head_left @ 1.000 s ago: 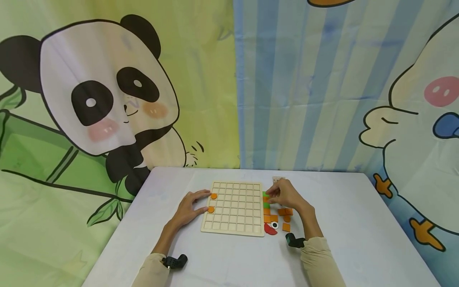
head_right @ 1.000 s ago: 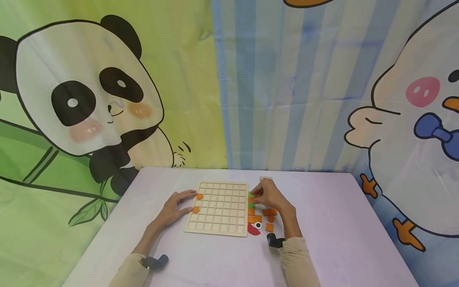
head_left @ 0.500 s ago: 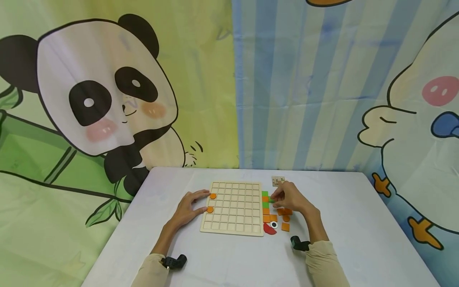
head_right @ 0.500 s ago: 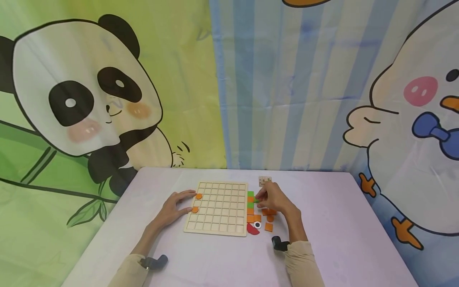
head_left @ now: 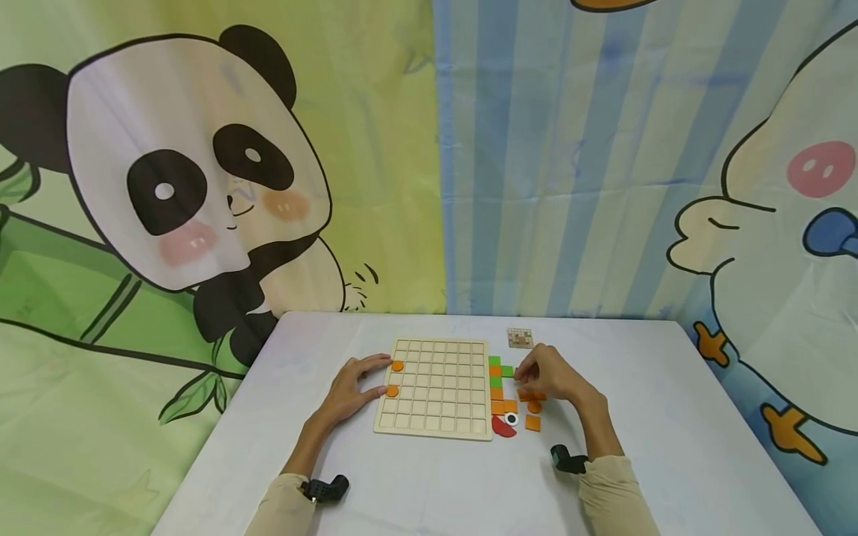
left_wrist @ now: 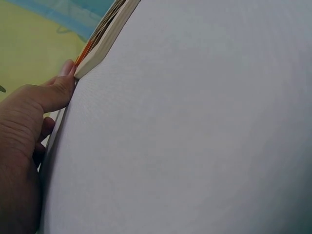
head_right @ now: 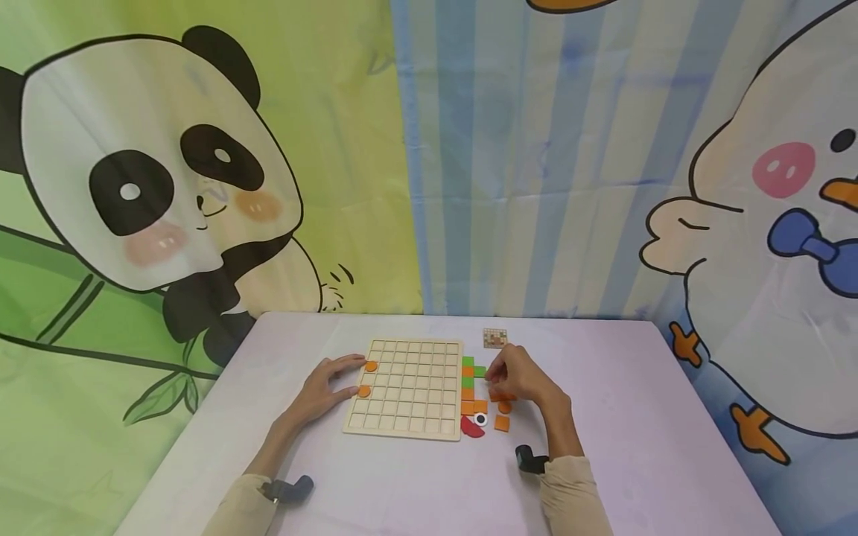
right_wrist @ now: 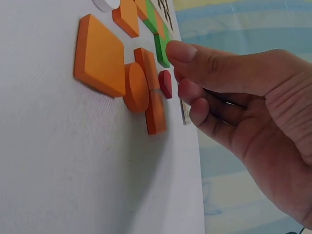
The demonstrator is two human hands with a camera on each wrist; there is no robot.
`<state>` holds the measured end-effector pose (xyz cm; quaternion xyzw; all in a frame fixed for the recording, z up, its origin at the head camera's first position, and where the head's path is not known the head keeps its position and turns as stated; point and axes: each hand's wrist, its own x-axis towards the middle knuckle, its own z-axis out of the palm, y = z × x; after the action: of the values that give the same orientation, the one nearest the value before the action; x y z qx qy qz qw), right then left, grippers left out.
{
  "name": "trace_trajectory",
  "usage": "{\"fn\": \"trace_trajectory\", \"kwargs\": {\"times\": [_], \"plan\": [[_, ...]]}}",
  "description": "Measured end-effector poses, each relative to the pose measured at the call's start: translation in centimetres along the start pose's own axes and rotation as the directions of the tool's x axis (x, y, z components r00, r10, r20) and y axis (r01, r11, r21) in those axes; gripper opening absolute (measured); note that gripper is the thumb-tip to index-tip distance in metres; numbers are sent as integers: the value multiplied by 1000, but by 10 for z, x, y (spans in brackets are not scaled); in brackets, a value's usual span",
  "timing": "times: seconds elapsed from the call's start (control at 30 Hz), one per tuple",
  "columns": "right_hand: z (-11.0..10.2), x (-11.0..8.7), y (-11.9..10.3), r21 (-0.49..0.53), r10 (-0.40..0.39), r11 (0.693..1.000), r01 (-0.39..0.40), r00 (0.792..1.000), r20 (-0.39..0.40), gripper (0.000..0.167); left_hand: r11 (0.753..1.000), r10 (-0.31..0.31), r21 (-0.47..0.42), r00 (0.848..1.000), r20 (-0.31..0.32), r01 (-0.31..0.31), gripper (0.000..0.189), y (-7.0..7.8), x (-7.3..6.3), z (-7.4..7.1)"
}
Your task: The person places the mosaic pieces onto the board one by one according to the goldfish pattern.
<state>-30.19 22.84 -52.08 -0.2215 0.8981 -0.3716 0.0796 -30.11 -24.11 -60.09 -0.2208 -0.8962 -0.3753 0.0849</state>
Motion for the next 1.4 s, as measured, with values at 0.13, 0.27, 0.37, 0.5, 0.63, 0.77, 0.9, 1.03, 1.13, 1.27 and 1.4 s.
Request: {"fn": "trace_trajectory", "kwargs": {"times": [0.13,0.27,0.37,0.5,0.63,0.77,0.9,1.03,1.13,1.27,1.4], "plan": [[0,-5,1,-2,18,1000,-18,1000,17,13,1000,6,1,1000,-1,-6,57,-1,0,1],[-3,-11,0,1,54,999,-54,998,27,15,1000,15,2,1000,-3,-15,57,-1,1,1],[-5,-16,-1,4,72,997,-72,997,37,17,1000,11,-2,1000,-4,-11,58,0,1,1],[-7,-23,0,24,84,996,-86,995,45,19,1000,15,-5,1000,-10,-16,57,1,0,0],[-7,-29,4,51,84,995,-86,996,43,19,999,48,17,998,-33,-47,57,1,-1,0],[-5,-34,7,55,86,995,-88,996,34,20,998,54,26,998,-42,-53,57,1,-1,0],[-3,-38,8,55,91,994,-92,996,22,22,1000,18,17,1000,-20,-17,57,1,-1,0],[-1,-39,9,56,104,993,-105,994,12,21,1000,-18,8,1000,0,18,56,2,-1,-1],[-1,-39,10,46,96,994,-97,995,8,21,1000,-26,-1,1000,5,26,55,2,0,-1],[0,-40,11,43,95,995,-95,995,5,21,1000,-9,1,1000,-4,9,56,2,-1,-1],[3,-41,12,47,109,993,-109,994,-4,20,1000,6,6,1000,-14,-6,56,2,0,0]]}}
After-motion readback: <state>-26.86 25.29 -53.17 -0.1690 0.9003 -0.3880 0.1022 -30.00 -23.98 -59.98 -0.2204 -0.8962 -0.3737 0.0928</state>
